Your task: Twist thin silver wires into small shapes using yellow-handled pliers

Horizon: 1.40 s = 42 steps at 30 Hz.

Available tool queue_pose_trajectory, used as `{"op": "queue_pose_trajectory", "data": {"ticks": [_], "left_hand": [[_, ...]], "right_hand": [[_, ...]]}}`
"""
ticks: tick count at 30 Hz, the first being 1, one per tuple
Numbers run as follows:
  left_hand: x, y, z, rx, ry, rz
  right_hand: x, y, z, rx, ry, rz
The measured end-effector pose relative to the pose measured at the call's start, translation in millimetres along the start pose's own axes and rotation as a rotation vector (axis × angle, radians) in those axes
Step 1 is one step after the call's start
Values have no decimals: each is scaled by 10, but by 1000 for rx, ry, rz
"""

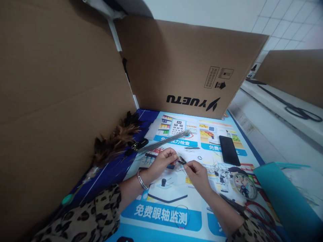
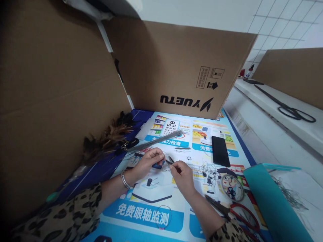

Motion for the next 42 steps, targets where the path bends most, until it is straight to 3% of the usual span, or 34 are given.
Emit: {"op": "queue_pose_trajectory", "data": {"ticks": [5, 21, 26, 28, 32, 36, 38, 42], "left_hand": [[-41, 5, -8, -9, -19, -43], [41, -6, 45, -31, 34, 30], [68, -15, 64, -41, 42, 48], [70, -16, 61, -35, 54, 50], [67, -13, 62, -31, 74, 52], [60, -11, 70, -40, 76, 48], [53, -10, 69, -45, 79, 44], [42, -12, 53, -37, 83, 46]], "right_hand": [[-3, 3, -10, 31, 66, -19], [-2, 3, -11, 114, 190, -29], [22, -91, 210, 99, 213, -28], [43, -140, 373, 79, 275, -29], [137, -150, 515, 202, 568, 50], [224, -45, 406, 272, 886, 167], [218, 19, 292, 349, 958, 191], [228, 74, 206, 339, 1010, 210]]}}
Point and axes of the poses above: each hand's wrist, its own y-axis away from the middle knuckle, its own z-axis out of the back of the hand, x = y × z, the point moved 6 cm from there along -y, towards the middle knuckle, and after that the axes turned 14 degrees about y, right-handed, at the moved point
